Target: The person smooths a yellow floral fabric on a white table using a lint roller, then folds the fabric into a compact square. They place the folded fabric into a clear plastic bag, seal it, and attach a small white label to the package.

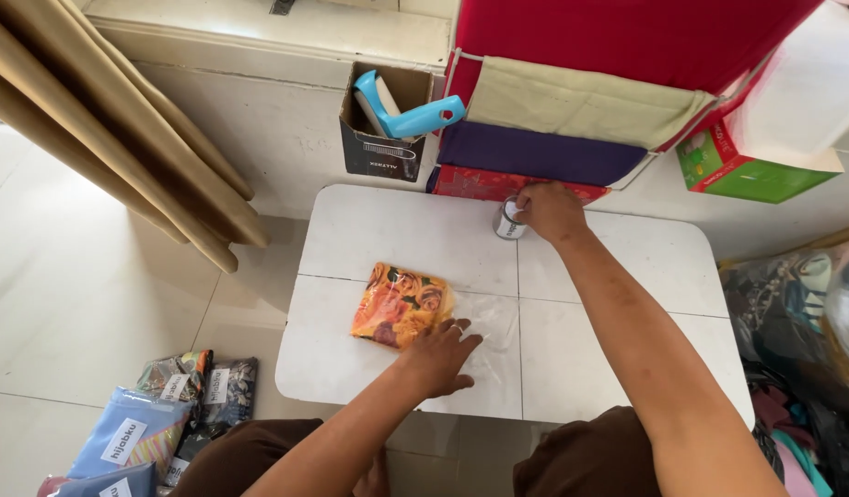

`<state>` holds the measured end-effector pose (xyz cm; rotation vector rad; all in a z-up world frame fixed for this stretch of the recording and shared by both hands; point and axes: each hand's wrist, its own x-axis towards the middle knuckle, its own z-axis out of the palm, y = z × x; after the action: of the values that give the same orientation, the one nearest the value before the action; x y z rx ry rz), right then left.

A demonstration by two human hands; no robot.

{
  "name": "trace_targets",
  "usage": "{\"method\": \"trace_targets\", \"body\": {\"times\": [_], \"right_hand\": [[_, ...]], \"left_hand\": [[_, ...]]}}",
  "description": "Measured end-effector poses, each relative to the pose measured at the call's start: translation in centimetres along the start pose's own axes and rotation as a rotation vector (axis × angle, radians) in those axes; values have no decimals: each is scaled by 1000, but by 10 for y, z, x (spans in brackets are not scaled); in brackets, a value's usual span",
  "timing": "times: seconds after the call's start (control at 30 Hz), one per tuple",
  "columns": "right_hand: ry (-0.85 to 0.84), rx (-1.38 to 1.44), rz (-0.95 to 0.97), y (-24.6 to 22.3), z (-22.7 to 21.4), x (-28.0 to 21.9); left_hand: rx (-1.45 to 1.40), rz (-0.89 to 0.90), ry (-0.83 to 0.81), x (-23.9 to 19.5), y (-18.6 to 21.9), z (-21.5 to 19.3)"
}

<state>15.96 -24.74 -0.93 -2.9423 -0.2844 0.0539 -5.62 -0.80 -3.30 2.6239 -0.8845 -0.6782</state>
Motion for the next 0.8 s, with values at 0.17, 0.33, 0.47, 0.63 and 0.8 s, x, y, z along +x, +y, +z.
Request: {"method": "trace_targets", "body": {"times": [0.17,0.33,0.47,0.63,0.8], "right_hand": [[-67,-86,-19,-8,-9,10],[-96,-23,-69,-1,-6,6],[-56,-23,-116,-3,-13,-6],[157,-37,-259,15,-11,-23],[457,417,-128,27,-12,-61]], "left_hand": [[102,-65,167,14,-29,-15],[148,-165,244,32,-68,3],[154,-156,290,40,-66,11],[151,-85,390,40,-33,20],[157,19,496,19,19,43]]}}
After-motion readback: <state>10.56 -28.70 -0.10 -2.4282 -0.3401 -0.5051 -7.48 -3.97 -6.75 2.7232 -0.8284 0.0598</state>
